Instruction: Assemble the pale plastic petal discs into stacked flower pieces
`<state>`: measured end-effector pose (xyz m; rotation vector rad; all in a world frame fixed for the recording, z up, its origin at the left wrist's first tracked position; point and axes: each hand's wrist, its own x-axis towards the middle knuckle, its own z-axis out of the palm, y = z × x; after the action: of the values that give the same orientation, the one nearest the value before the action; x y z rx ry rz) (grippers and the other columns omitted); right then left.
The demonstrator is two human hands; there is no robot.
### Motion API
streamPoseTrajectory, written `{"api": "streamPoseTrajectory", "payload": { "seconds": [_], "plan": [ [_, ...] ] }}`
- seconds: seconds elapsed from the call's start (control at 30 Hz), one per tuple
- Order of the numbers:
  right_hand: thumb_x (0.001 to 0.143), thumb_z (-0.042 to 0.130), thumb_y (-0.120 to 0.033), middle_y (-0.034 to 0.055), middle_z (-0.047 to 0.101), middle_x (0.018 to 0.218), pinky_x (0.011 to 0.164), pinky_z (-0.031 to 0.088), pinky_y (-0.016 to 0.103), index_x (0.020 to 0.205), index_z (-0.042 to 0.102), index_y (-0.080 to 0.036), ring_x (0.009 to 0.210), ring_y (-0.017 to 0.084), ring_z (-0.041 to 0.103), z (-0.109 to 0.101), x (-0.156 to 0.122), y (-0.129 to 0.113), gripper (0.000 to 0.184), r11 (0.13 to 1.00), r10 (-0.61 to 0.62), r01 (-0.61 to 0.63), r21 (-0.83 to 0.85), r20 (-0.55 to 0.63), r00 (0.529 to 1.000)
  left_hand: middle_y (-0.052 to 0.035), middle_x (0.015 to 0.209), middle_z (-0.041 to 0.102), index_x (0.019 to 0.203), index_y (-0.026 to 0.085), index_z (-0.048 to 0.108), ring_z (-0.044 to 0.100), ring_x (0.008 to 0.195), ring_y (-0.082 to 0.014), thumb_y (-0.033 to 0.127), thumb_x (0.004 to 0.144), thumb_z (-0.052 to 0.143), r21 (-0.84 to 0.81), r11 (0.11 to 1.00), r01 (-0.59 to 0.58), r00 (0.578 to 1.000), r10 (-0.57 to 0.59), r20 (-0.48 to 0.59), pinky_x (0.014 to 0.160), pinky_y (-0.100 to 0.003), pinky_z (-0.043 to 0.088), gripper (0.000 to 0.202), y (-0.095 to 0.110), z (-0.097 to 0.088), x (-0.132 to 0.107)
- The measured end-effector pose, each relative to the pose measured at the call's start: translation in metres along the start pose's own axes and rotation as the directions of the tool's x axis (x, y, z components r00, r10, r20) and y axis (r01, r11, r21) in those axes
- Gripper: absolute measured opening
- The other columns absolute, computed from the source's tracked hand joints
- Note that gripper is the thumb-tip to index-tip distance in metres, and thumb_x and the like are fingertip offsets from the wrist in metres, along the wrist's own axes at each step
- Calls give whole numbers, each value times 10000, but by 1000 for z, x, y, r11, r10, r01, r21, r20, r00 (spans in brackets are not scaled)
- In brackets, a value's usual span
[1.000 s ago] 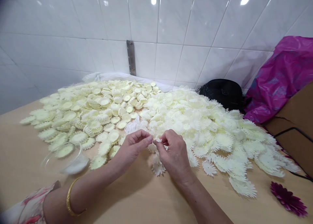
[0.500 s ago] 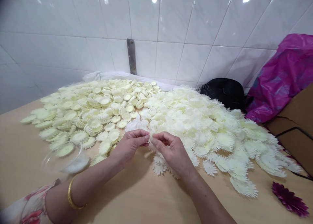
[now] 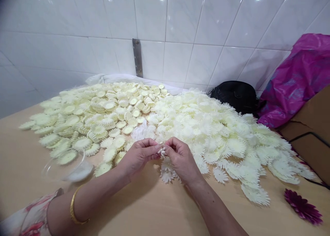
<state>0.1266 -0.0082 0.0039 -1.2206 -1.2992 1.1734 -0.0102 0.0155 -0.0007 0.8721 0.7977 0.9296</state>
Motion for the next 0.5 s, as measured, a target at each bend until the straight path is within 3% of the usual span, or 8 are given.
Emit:
{"api": "streamPoseTrajectory", "payload": {
  "seconds": [0.23,0.4,0.5],
  "plan": [
    [796,485,-332,-38,442,592,557,351,238,628,432,-192,579,111,421,-1,-2,-7,224,989,-76,70,-133,-43,996,2,549,543,605,136,538,505,547,-88,204,627,684,-80,995,57,998,-57,12,626,-260,394,163,0,-3,6],
    [806,454,-318,-18,467,619,581,369,255,637,427,-196,632,130,459,-9,-2,-14,211,968,-112,101,-228,-39,993,-8,546,553,600,137,524,505,558,-95,200,653,656,-37,999,13,998,-10,57,636,-267,381,155,6,-7,9],
    [813,432,-306,-8,476,623,540,354,253,644,417,-200,619,135,460,-12,-2,-15,200,918,-163,134,-373,-47,985,-4,553,555,606,138,523,509,567,-96,219,658,657,33,999,-31,999,30,42,650,-270,388,164,9,-10,11]
  ]
}}
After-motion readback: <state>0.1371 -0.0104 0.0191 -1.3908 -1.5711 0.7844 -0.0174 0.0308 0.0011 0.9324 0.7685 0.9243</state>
